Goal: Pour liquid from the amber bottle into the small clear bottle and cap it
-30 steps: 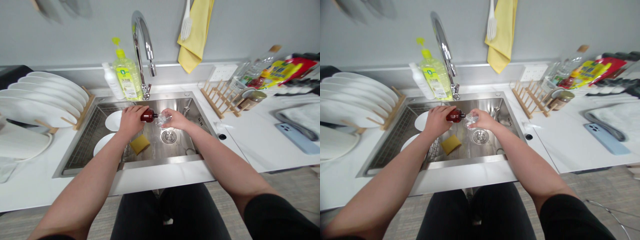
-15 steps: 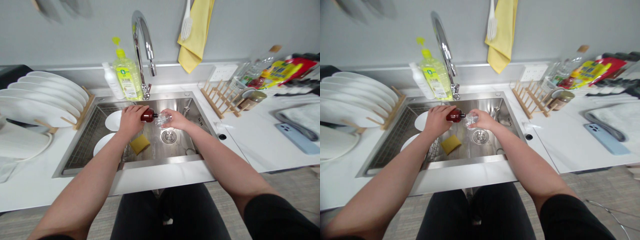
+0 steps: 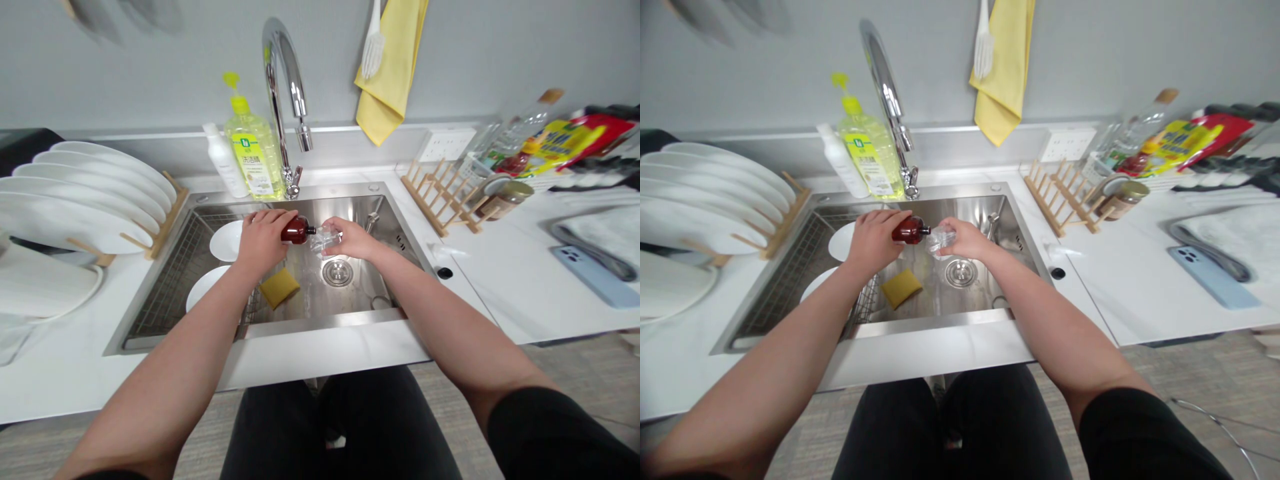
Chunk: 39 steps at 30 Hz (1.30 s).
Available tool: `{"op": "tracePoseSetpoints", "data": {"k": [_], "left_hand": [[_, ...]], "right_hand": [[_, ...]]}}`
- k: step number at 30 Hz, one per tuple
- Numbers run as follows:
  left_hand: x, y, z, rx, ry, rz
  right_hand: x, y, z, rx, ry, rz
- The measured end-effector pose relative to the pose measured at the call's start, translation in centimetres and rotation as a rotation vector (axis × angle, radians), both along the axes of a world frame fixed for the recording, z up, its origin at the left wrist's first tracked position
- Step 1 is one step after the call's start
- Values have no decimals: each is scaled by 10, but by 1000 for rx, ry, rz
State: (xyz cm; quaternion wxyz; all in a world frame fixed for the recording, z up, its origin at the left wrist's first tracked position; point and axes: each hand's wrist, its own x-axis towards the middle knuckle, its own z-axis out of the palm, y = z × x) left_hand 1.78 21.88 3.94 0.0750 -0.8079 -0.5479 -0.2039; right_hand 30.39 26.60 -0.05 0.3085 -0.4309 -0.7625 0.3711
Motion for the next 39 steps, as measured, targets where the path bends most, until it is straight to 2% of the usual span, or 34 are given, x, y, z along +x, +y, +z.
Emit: {"op": "tracePoseSetpoints", "data": {"k": [39], "left_hand": [[2,-2,3,-36,-14,13]], "right_hand": [[-1,-2,3,28,-49,-11]]}}
